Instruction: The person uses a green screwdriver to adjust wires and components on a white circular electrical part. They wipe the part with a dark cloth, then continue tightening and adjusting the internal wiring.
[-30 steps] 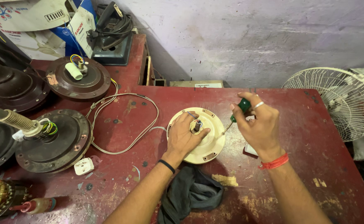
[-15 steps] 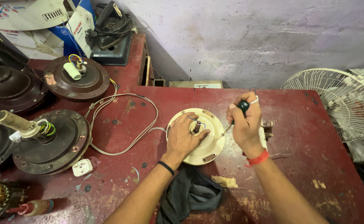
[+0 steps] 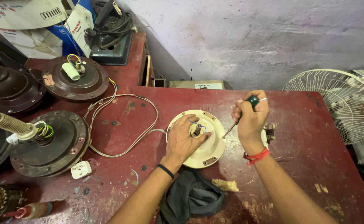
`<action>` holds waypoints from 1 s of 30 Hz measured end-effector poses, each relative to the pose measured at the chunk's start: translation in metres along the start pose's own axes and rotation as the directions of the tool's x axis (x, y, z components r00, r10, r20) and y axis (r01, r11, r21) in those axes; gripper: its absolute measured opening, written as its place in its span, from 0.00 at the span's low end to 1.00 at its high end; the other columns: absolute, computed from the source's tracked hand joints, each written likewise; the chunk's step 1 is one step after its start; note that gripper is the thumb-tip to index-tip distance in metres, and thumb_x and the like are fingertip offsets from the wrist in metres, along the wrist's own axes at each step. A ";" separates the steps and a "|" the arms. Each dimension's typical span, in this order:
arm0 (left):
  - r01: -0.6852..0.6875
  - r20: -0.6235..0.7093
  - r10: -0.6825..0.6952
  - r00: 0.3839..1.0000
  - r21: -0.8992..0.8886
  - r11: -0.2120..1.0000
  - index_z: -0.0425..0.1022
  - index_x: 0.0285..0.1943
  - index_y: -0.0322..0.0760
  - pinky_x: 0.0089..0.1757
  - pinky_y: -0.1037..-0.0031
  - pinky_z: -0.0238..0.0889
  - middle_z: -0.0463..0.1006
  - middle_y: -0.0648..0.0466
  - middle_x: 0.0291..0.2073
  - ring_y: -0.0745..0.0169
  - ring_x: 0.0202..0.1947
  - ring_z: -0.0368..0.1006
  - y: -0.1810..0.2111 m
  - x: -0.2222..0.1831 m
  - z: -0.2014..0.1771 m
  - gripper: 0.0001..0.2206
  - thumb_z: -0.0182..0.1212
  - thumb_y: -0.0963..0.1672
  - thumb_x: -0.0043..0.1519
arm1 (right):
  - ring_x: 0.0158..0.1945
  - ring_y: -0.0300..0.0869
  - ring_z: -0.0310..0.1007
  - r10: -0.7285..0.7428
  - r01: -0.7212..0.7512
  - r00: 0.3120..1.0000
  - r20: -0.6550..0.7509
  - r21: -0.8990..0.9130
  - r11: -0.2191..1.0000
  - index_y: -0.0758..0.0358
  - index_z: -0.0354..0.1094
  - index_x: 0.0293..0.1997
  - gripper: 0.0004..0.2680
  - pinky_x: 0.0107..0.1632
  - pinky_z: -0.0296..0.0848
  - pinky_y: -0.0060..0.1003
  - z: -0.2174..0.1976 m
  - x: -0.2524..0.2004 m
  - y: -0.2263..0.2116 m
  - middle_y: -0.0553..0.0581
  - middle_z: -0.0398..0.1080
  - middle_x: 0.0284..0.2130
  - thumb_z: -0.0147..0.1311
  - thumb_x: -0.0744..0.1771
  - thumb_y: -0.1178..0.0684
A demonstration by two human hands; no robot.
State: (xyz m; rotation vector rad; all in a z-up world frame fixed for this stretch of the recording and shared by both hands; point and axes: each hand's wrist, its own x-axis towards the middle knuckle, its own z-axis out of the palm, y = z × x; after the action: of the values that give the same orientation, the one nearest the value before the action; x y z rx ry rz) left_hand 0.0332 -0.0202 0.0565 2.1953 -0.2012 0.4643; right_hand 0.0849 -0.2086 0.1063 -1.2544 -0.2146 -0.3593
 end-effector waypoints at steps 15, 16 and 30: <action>-0.014 -0.012 0.014 1.000 -0.016 1.000 0.79 0.51 0.34 0.55 0.58 0.63 0.79 0.48 0.51 0.44 0.54 0.73 -0.003 -0.001 0.001 0.26 0.75 0.53 0.49 | 0.25 0.32 0.58 -0.046 0.057 0.993 0.105 -0.108 0.993 0.63 0.55 0.40 0.06 0.27 0.60 0.29 0.011 -0.019 -0.005 0.51 0.61 0.26 0.45 0.67 0.68; -0.007 -0.006 0.007 1.000 -0.020 1.000 0.79 0.51 0.34 0.55 0.59 0.63 0.79 0.48 0.51 0.44 0.54 0.73 -0.003 -0.001 0.002 0.26 0.74 0.53 0.49 | 0.25 0.32 0.58 -0.041 0.052 0.993 0.109 -0.106 0.993 0.63 0.55 0.40 0.05 0.27 0.60 0.29 0.010 -0.019 -0.005 0.51 0.61 0.26 0.45 0.67 0.68; 0.028 0.026 -0.027 0.999 -0.020 0.999 0.79 0.52 0.33 0.57 0.59 0.62 0.78 0.48 0.53 0.44 0.56 0.72 -0.002 0.000 0.001 0.26 0.73 0.52 0.50 | 0.24 0.32 0.56 -0.002 0.011 0.984 0.179 -0.050 0.999 0.64 0.54 0.37 0.05 0.27 0.57 0.29 0.009 -0.009 -0.005 0.50 0.58 0.24 0.45 0.66 0.67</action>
State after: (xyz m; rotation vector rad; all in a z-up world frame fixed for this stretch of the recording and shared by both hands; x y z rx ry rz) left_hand 0.0340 -0.0196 0.0539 2.1819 -0.1886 0.4167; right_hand 0.0750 -0.2005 0.1104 -1.3372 -0.3655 -0.2588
